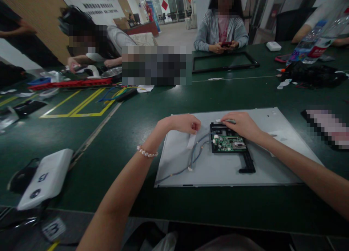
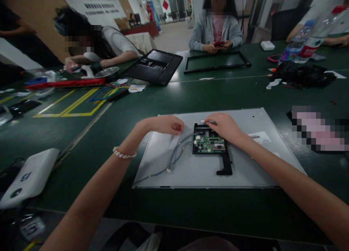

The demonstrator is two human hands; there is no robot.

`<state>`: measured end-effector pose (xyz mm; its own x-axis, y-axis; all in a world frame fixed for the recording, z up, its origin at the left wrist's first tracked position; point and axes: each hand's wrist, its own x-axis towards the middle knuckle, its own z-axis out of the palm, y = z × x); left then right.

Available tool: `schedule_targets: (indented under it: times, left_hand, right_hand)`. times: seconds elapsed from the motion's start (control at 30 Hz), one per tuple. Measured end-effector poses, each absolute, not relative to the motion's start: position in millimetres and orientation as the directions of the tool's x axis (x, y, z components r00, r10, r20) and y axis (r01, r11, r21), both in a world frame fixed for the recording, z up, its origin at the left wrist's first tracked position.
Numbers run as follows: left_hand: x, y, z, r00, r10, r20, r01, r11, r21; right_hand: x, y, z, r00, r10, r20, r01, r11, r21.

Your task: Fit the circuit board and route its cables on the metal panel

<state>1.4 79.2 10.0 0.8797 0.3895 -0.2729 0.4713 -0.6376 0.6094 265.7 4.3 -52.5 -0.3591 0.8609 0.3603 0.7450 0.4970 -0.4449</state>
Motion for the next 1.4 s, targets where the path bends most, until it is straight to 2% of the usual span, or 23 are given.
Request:
schedule_targets:
  times: [0.1, 0.27, 0.43, 0.73, 0.93, 1.07, 1.17, 1.4]
  left_hand:
    - [1.2, 80.2, 8.4, 0.875, 0.400, -0.272, 0.476, -0.610, 0.633]
    - [1.0, 80.9, 7.8, 0.873, 0.399, -0.281, 0.479, -0.596, 0.645]
    - [1.1, 79.9, 10.4, 0.879, 0.378, -0.291, 0.471, -0.592, 0.654]
    - [-18.8, 87.2, 33.6, 0.822, 0.460, -0.337, 0.569, -0.635, 0.522]
    - [-20.5, 71.1, 63.4, 0.820, 0.414, -0.396, 0.568, -0.498, 0.655]
    - [-12.8, 61.5, 69.4, 0.779, 0.391, -0.491, 0.624, -0.402, 0.670]
    - [-10.0, 58.4, 73.1, 0.756, 0.420, -0.502, 0.643, -0.334, 0.689]
    - [-11.6, 54.3, 77.9, 0.734, 0.452, -0.506, 0.644, -0.228, 0.731]
  right_hand:
    - [262.0, 1.8, -51.5, -0.323, 0.865, 0.383, 0.741, 0.483, -0.466]
    - [258.5, 1.5, -53.8, -0.397, 0.850, 0.347, 0.718, 0.523, -0.459]
    - [260.4, 0.6, -49.5, -0.378, 0.862, 0.339, 0.709, 0.505, -0.492]
    - [255.4, -16.8, -7.6, -0.367, 0.852, 0.374, 0.671, 0.521, -0.528]
    - [251.9, -28.3, 9.2, -0.410, 0.841, 0.353, 0.642, 0.541, -0.544]
    - [247.4, -29.2, -2.0, -0.537, 0.788, 0.300, 0.605, 0.608, -0.514]
    - [243.4, -29.6, -9.9, -0.600, 0.757, 0.259, 0.603, 0.640, -0.477]
    - [244.9, -32.6, -1.0, -0.546, 0.786, 0.290, 0.638, 0.615, -0.464]
